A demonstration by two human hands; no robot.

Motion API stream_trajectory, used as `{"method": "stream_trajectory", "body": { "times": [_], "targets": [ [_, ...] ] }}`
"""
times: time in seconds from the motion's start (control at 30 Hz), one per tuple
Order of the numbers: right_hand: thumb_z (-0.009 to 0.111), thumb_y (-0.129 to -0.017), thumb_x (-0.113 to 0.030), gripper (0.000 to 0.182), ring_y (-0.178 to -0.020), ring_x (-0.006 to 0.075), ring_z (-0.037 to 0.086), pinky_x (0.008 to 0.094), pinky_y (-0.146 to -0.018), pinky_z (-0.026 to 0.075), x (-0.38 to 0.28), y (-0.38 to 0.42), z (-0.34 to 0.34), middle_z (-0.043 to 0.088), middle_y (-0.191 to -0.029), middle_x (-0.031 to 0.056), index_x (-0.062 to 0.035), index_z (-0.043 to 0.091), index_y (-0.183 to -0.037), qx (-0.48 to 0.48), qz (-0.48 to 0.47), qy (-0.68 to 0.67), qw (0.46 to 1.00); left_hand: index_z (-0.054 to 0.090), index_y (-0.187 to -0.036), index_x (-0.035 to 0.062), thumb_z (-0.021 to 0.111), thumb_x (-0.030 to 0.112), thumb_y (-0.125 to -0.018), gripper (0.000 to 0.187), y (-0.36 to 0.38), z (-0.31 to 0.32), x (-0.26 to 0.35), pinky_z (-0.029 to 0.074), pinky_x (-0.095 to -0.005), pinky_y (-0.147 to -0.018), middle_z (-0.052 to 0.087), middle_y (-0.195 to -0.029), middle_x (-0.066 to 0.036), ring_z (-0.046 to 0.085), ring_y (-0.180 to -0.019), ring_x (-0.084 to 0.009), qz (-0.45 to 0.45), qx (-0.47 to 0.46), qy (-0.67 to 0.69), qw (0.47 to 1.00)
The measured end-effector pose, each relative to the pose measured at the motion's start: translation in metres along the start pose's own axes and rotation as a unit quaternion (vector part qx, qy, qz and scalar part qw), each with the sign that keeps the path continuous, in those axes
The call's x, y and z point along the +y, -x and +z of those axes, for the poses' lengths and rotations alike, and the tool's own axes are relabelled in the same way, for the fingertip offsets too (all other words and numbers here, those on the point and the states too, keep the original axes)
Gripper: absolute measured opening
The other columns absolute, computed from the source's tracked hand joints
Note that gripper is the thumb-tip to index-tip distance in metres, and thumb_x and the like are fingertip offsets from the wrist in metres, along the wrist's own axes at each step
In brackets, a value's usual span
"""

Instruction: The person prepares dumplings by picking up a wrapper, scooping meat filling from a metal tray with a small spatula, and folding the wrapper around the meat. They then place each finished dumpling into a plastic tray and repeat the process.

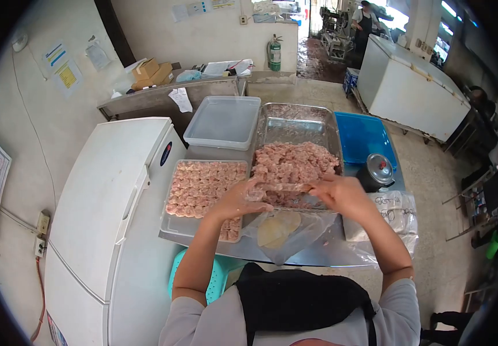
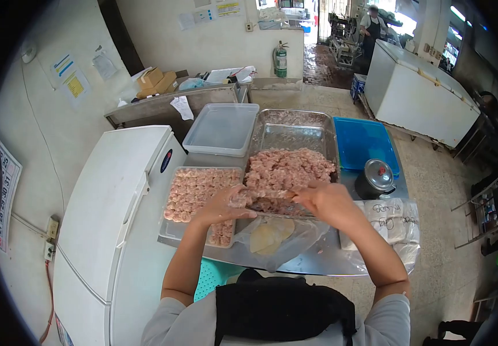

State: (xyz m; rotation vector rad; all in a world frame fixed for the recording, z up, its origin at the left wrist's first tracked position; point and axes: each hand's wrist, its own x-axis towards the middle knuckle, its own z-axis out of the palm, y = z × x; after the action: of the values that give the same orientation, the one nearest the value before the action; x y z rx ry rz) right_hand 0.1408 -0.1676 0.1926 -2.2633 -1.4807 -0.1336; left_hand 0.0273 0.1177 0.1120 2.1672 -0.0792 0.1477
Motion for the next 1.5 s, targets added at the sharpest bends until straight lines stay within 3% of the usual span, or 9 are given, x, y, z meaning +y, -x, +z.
{"method": "stream_trajectory", "body": {
  "times": [0.13, 0.33, 0.43, 0.53, 0.77, 1.07, 1.3, 1.4, 1.5],
  "targets": [
    [0.061, -0.09, -0.027, 0.021, -0.075, 0.0341, 0.063, 0.0436, -0.064, 0.051, -0.044, -0.014, 0.012, 0.065, -0.086, 0.0115, -0.0124, 0.069, -0.103, 0.007, -0.036, -0.081, 0.996, 0.064, -0.105, 0.0005, 0.084, 0.036, -0.068, 0.055, 0.03, -0.043, 0.037, 0.047, -0.0361, -0.085, 0.066, -0.097, -0.016, 0.062, -0.091, -0.0242, -0.095, -0.021, 0.083, 0.992],
    [0.062, -0.09, -0.024, 0.026, -0.078, 0.0342, 0.064, 0.0406, -0.066, 0.051, -0.083, -0.028, 0.05, 0.065, -0.09, 0.0153, -0.0078, 0.067, -0.11, -0.016, 0.031, -0.061, 0.998, 0.058, -0.116, 0.002, 0.082, 0.036, -0.071, 0.062, 0.071, -0.084, -0.024, 0.047, -0.037, -0.087, 0.062, -0.109, -0.018, 0.06, -0.099, -0.0288, -0.07, -0.025, 0.028, 0.997],
    [0.063, -0.09, -0.017, 0.025, -0.072, 0.0234, 0.062, 0.0316, -0.068, 0.048, -0.083, -0.01, 0.06, 0.067, -0.089, 0.0154, -0.0013, 0.067, -0.109, 0.037, 0.131, -0.198, 0.971, 0.057, -0.118, 0.0048, 0.082, 0.036, -0.069, 0.063, 0.102, -0.096, -0.059, 0.045, -0.0397, -0.089, 0.062, -0.108, -0.019, 0.059, -0.103, -0.031, -0.078, 0.001, -0.011, 0.997],
    [0.063, -0.092, -0.018, 0.025, -0.073, 0.0164, 0.059, 0.0292, -0.067, 0.047, -0.067, 0.029, 0.081, 0.067, -0.085, 0.0099, 0.0007, 0.066, -0.108, 0.07, 0.223, -0.258, 0.937, 0.056, -0.116, 0.0047, 0.08, 0.03, -0.069, 0.059, 0.136, -0.072, -0.133, 0.045, -0.0425, -0.09, 0.059, -0.115, -0.021, 0.056, -0.107, -0.0351, -0.069, 0.051, -0.141, 0.986],
    [0.064, -0.092, -0.02, 0.026, -0.061, 0.0042, 0.043, 0.0202, -0.055, 0.036, -0.085, 0.096, 0.095, 0.055, -0.072, -0.004, 0.0009, 0.068, -0.106, 0.125, 0.406, -0.306, 0.852, 0.045, -0.126, 0.0027, 0.072, 0.02, -0.077, 0.059, 0.148, -0.028, -0.126, 0.049, -0.0437, -0.087, 0.059, -0.116, -0.021, 0.06, -0.1, -0.0415, -0.131, 0.081, -0.055, 0.986],
    [0.064, -0.093, -0.021, 0.026, -0.062, 0.0038, 0.043, 0.0205, -0.055, 0.036, -0.086, 0.107, 0.108, 0.054, -0.073, -0.005, 0.0012, 0.068, -0.107, 0.118, 0.414, -0.312, 0.847, 0.041, -0.132, 0.0052, 0.071, 0.007, -0.076, 0.063, 0.125, 0.003, -0.142, 0.047, -0.0447, -0.087, 0.056, -0.122, -0.021, 0.058, -0.105, -0.0415, -0.121, 0.13, -0.089, 0.98],
    [0.063, -0.092, -0.018, 0.026, -0.069, 0.0113, 0.055, 0.0273, -0.064, 0.045, -0.049, 0.081, 0.101, 0.066, -0.079, 0.005, -0.001, 0.067, -0.112, 0.076, 0.315, -0.291, 0.9, 0.03, -0.145, 0.0089, 0.066, 0.005, -0.077, 0.077, 0.139, 0.0, -0.133, 0.048, -0.0476, -0.083, 0.057, -0.118, -0.024, 0.058, -0.098, -0.0435, -0.154, 0.122, -0.121, 0.973],
    [0.06, -0.092, -0.02, 0.025, -0.074, 0.0221, 0.064, 0.0344, -0.067, 0.048, -0.014, 0.058, 0.07, 0.068, -0.083, 0.0144, 0.0004, 0.068, -0.105, 0.01, 0.264, -0.183, 0.947, 0.03, -0.145, 0.011, 0.061, 0.004, -0.079, 0.073, 0.128, 0.013, -0.129, 0.048, -0.049, -0.08, 0.059, -0.11, -0.027, 0.059, -0.094, -0.0443, -0.143, 0.139, -0.139, 0.97],
    [0.059, -0.089, -0.024, 0.025, -0.08, 0.0302, 0.066, 0.0395, -0.067, 0.05, 0.031, 0.029, 0.037, 0.067, -0.083, 0.0179, -0.0016, 0.07, -0.091, -0.122, 0.21, 0.097, 0.965, 0.03, -0.146, 0.0122, 0.055, 0.004, -0.082, 0.069, 0.123, 0.01, -0.115, 0.048, -0.0502, -0.078, 0.059, -0.105, -0.029, 0.059, -0.091, -0.0448, -0.177, 0.121, -0.145, 0.966]
  ]
}}
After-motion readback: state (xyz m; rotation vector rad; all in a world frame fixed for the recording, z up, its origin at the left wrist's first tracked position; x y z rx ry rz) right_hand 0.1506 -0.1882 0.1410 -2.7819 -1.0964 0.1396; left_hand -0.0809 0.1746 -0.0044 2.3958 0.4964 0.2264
